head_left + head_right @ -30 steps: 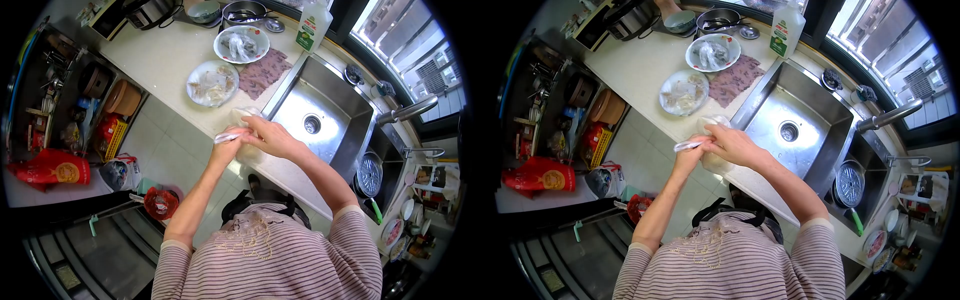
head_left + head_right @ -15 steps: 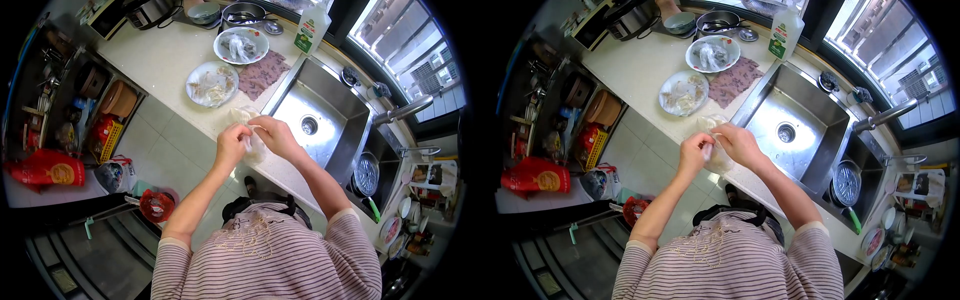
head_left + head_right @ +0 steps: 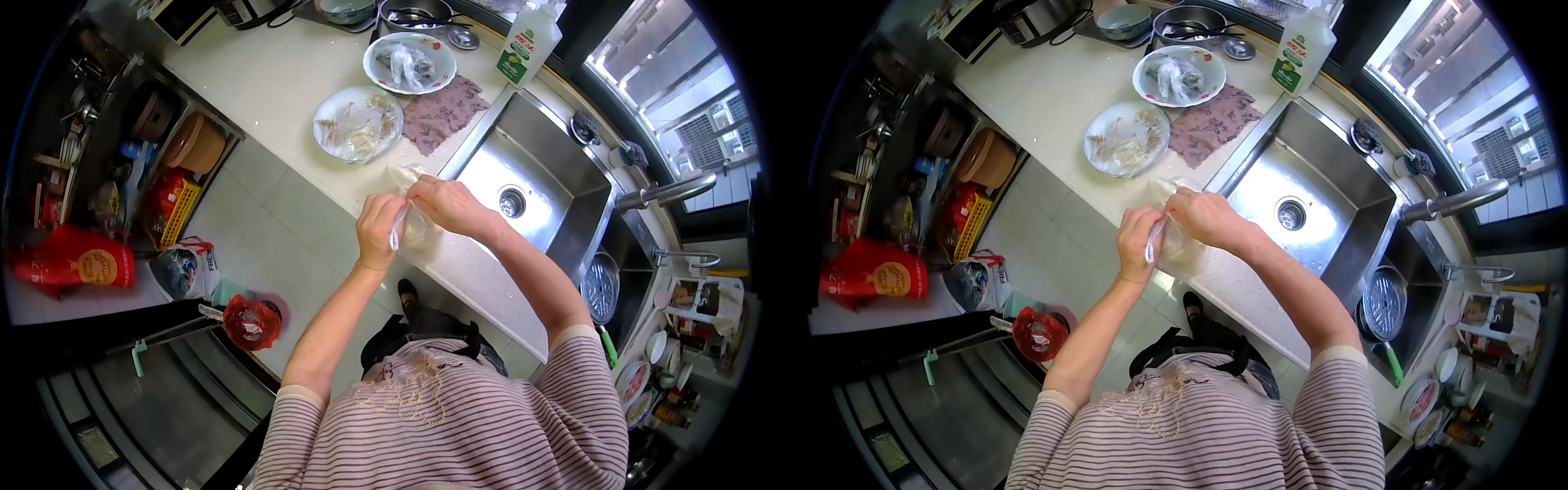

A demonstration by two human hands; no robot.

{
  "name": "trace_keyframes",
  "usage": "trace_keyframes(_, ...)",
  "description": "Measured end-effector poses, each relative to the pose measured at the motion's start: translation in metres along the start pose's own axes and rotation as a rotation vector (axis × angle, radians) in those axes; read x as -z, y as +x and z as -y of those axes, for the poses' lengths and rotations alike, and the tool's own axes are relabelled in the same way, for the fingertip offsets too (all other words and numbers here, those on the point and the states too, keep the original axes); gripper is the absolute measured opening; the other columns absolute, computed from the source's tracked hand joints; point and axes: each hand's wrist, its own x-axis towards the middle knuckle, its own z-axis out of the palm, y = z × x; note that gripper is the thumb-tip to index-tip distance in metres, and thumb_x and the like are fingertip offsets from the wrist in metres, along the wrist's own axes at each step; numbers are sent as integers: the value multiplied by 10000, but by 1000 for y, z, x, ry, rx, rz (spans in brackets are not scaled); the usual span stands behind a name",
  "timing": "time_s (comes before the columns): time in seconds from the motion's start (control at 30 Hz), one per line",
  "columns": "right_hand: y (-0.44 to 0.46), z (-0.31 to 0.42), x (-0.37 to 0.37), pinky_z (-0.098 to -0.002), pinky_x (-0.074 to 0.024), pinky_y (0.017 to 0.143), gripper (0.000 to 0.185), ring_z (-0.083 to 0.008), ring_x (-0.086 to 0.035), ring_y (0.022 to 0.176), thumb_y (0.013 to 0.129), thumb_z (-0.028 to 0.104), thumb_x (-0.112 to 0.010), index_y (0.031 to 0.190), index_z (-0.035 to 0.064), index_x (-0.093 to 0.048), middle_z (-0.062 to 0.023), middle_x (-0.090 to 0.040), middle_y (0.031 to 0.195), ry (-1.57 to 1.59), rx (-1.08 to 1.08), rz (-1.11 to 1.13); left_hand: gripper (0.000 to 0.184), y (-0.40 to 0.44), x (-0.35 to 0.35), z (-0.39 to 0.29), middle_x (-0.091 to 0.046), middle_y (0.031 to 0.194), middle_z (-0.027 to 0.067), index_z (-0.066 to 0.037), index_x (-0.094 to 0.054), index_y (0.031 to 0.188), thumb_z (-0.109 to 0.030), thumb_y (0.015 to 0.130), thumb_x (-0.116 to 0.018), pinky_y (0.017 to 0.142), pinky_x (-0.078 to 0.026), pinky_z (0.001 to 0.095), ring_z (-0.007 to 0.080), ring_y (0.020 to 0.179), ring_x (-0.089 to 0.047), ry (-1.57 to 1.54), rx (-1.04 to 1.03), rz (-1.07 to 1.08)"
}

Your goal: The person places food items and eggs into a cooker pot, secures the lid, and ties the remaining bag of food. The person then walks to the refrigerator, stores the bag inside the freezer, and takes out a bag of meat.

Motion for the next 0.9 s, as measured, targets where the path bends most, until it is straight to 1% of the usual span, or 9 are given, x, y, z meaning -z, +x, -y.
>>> trace_keyframes(0.23, -4, -11, -11, -427, -496, 631, 188, -331, -614, 713, 827, 120, -525, 1002, 76, -579, -128, -582, 953, -130, -72, -129, 129, -22, 20, 4, -612, 842, 105, -32, -615, 824, 37, 717, -637, 639, -482, 340, 276, 737, -578, -30, 85, 188)
trace_keyframes(0.33, -13, 1, -3, -411, -502, 649, 225, -319, -613, 763, 825, 164, -553, 1033, 80, -573, -121, -571, 976, -42, -47, -237, 265, -39, 26, 0, -610, 1014, 107, -44, -610, 1028, 26, 773, -627, 640, -505, 324, 243, 764, -596, -128, 310, 119)
trace_keyframes(0.43, -3, -22, -9, -353, -478, 828, 500, -283, -598, 961, 831, 371, -621, 1217, 64, -533, -127, -575, 1121, 119, -256, -431, 428, -71, 31, -2, -531, 1168, 87, -90, -475, 1280, -57, 868, -589, 645, -526, 331, 204, 817, -596, -466, 991, 115)
trace_keyframes(0.5, 6, -38, -29, -362, -426, 918, 701, -290, -539, 1089, 797, 482, -637, 1237, -43, -488, -222, -541, 1192, 652, -502, -145, 522, -79, 24, 2, -486, 1203, 65, -125, -352, 1365, -148, 896, -578, 659, -533, 348, 191, 881, -577, -700, 1133, 133)
trace_keyframes(0.53, 7, -36, -37, -361, -421, 923, 713, -287, -533, 1105, 777, 479, -647, 1237, -40, -484, -223, -536, 1206, 553, -483, -173, 576, -76, 22, 0, -463, 1220, 54, -142, -290, 1408, -193, 910, -573, 666, -536, 357, 184, 912, -568, -823, 1195, 139)
trace_keyframes(0.73, -7, 77, -58, -376, -434, 857, 685, -310, -552, 996, 689, 403, -695, 1244, 55, -495, -200, -562, 1062, 162, -305, -227, 667, -90, 76, -36, -485, 1200, 39, -153, -271, 1415, -385, 880, -595, 739, -529, 347, 194, 1045, -533, -1115, 1267, -79)
trace_keyframes(0.83, -34, 157, -59, -336, -445, 822, 588, -240, -546, 980, 749, 332, -691, 1231, 46, -517, -149, -564, 1051, 348, -34, 21, 611, -145, 130, -45, -501, 1239, 90, -98, -330, 1376, -373, 892, -580, 853, -512, 385, 225, 1092, -546, -1472, 1215, -332)
trace_keyframes(0.87, -43, 179, -67, -303, -449, 793, 484, -178, -530, 973, 816, 258, -663, 1224, 32, -532, -103, -552, 1085, 693, -26, 155, 595, -166, 150, -47, -505, 1254, 112, -77, -349, 1361, -367, 894, -578, 895, -502, 400, 236, 1107, -550, -1624, 1163, -429)
trace_keyframes(0.9, -48, 196, -81, -299, -446, 803, 487, -171, -521, 991, 828, 254, -655, 1238, 29, -520, -97, -545, 1106, 745, 20, 136, 561, -181, 175, -61, -516, 1248, 121, -63, -376, 1338, -357, 900, -566, 902, -500, 407, 246, 1103, -556, -1598, 1168, -490)
